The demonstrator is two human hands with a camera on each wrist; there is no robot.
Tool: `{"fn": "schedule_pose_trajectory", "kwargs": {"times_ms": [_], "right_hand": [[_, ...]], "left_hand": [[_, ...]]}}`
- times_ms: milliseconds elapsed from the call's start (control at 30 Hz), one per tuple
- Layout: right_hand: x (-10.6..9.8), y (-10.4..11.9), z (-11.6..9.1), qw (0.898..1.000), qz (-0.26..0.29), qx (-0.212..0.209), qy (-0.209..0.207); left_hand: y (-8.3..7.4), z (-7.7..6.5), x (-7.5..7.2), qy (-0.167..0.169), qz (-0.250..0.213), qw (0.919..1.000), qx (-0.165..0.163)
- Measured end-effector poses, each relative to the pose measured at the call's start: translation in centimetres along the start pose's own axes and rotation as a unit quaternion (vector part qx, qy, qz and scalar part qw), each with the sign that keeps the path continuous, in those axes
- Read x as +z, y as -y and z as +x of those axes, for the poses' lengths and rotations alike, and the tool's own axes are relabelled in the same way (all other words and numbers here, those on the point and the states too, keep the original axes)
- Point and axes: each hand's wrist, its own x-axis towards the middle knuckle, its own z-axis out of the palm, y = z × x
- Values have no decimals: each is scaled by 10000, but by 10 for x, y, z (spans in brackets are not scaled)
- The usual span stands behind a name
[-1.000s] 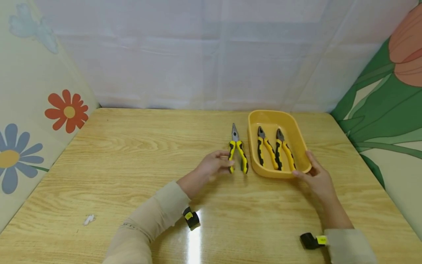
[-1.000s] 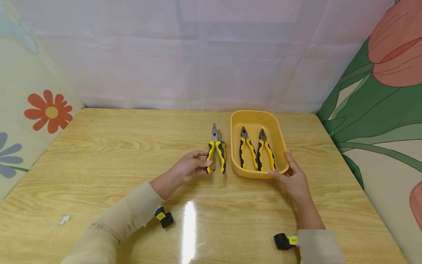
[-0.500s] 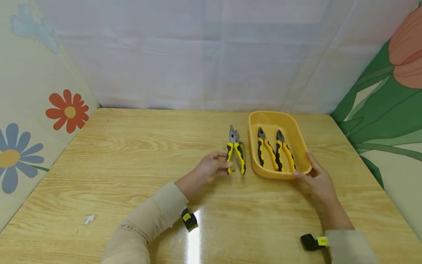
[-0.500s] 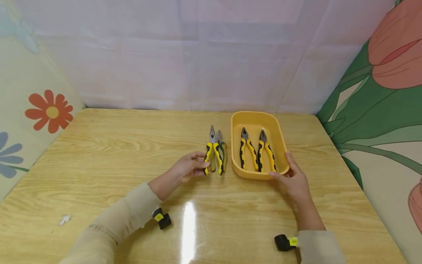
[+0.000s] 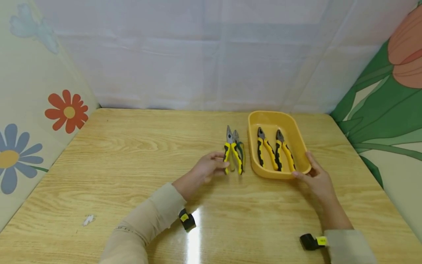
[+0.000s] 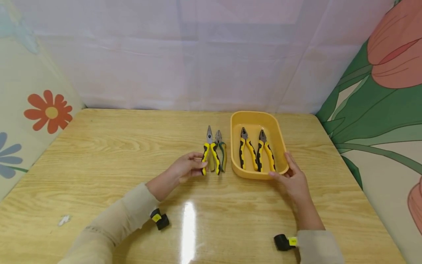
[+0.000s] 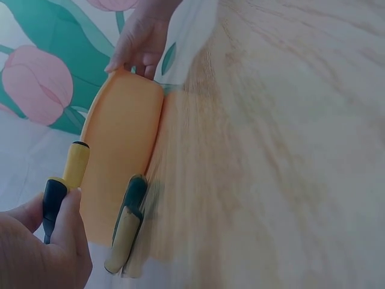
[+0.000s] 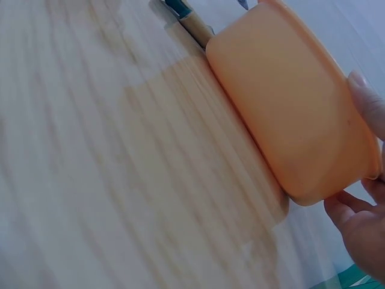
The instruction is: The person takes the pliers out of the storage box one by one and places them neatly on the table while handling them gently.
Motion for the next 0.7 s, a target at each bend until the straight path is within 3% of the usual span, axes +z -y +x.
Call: {"fn": "schedule_pose_trajectory", "kwargs": {"times_ms": [700], "right_hand": [[1,-1,1,9999,92,118,-44]], "left_hand": [[-3,-1,-15,-284,215,9993,-72]]}}
